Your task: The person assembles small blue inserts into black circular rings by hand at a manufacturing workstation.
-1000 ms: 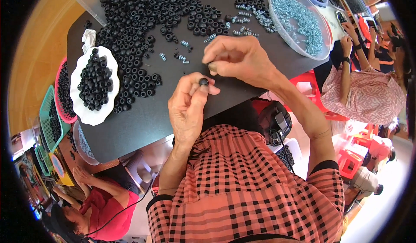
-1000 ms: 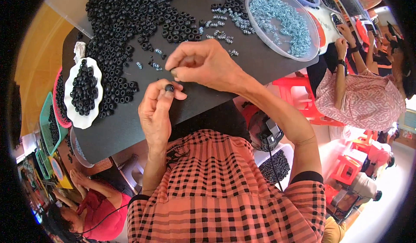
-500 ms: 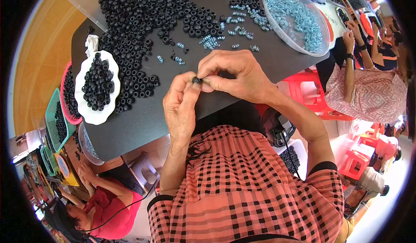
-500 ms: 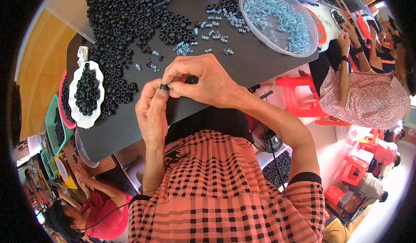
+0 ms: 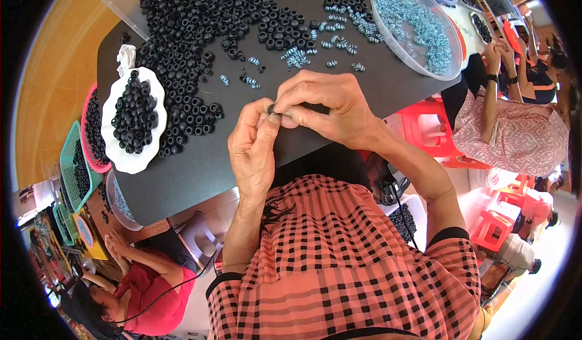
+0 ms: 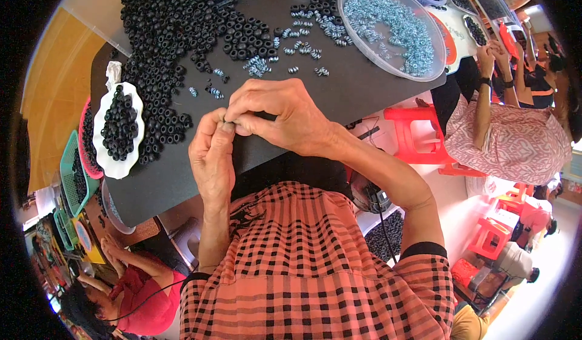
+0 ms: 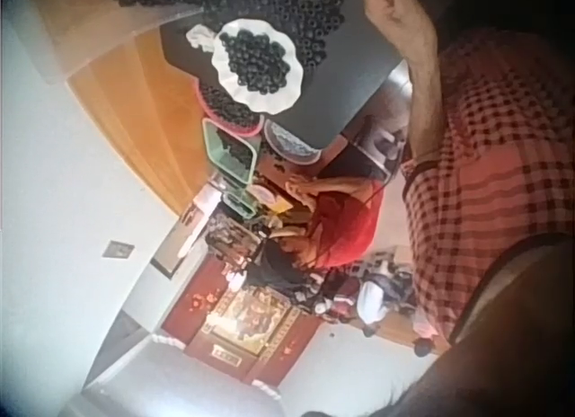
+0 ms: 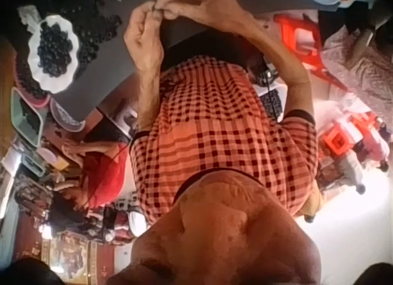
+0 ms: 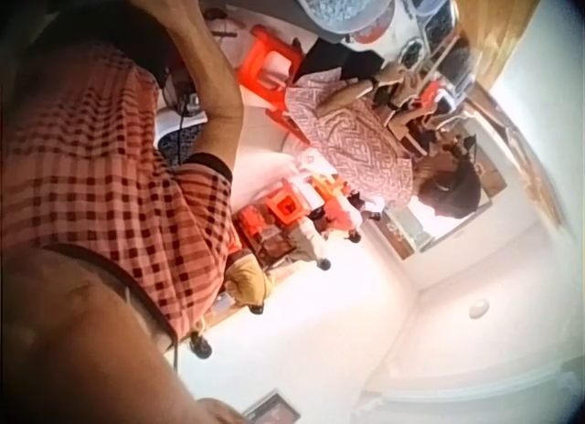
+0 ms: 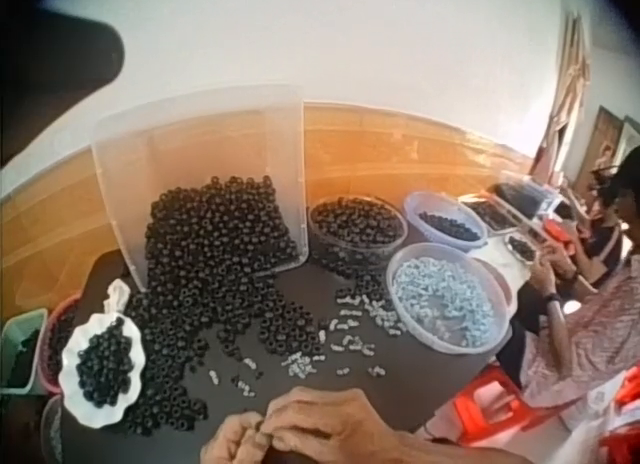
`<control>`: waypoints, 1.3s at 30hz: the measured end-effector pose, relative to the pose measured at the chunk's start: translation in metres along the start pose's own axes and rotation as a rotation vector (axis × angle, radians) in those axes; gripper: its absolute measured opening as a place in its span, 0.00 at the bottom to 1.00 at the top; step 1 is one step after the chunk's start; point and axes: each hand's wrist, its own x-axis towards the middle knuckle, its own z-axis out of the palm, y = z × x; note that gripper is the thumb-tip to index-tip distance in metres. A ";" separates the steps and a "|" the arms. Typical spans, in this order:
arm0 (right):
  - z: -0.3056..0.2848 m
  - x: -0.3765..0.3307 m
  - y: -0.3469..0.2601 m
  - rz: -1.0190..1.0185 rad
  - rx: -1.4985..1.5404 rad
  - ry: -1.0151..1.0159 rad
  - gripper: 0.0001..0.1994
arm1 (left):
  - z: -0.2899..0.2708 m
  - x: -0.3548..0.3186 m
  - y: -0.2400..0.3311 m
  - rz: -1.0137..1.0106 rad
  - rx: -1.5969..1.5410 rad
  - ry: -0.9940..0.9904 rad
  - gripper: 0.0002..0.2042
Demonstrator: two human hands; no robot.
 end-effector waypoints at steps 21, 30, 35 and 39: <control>0.027 -0.003 0.017 -0.368 -0.575 0.197 0.18 | 0.000 0.003 0.009 -0.224 -0.480 0.016 0.12; 0.029 -0.003 0.024 -0.353 -0.452 0.201 0.18 | -0.008 0.006 0.007 -0.299 -0.520 -0.071 0.13; 0.026 -0.003 0.024 -0.322 -0.352 0.151 0.20 | -0.009 0.003 0.014 -0.292 -0.369 -0.082 0.14; 0.027 -0.003 0.022 -0.311 -0.355 0.133 0.20 | -0.015 0.002 0.008 -0.260 -0.252 -0.087 0.15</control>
